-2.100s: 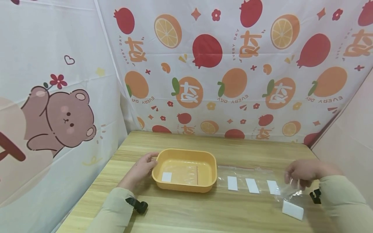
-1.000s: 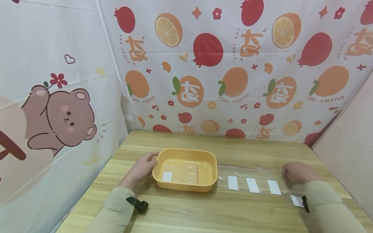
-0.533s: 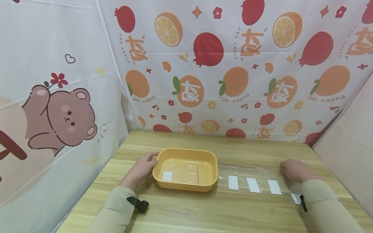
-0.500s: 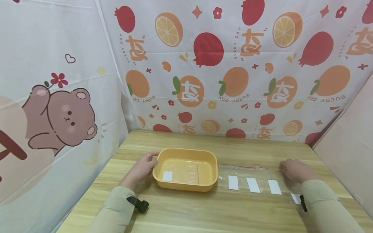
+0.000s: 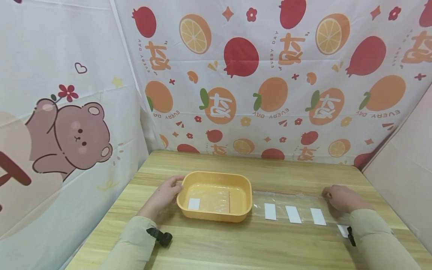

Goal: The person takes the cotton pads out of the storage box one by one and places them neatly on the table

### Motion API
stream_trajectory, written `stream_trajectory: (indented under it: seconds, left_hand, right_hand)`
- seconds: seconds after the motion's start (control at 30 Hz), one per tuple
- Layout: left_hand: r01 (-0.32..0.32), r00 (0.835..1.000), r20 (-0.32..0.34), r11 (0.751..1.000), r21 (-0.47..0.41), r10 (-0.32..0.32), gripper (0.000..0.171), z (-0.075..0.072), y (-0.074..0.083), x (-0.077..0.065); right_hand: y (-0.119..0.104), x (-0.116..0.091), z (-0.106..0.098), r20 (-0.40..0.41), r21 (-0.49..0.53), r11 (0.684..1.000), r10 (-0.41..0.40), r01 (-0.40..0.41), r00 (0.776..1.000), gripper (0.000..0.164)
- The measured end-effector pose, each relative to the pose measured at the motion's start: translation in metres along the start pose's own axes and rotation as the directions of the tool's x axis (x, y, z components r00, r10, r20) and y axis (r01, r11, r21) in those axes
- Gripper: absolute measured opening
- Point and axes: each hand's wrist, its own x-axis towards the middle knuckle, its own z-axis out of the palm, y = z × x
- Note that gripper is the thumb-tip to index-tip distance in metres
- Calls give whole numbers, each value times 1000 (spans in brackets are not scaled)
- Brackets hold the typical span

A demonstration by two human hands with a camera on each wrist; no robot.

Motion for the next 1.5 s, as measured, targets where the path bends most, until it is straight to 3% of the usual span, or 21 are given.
stream_trajectory:
  seconds: [0.33,0.77,1.13,1.5]
  left_hand:
    - [19,1000,0,1000,12,-19,49,-2,0,1]
    - [28,1000,-2,1000,13,-28,48,-1,0,1]
    - [21,1000,-5,999,24,-21,47,-2,1,0]
    - [24,1000,3,999,22,-24,48,-2,2,-1]
  right_hand:
    - [-6,4,-4,-95,30,998,-56,59,994,25]
    - [-53,10,-27,-146,134,985,-90,110,985,36]
    - [-101,13,-34,-158,302,935,-141,184,977,36]
    - [-131,20,-30,-154,397,893,-161,211,975,38]
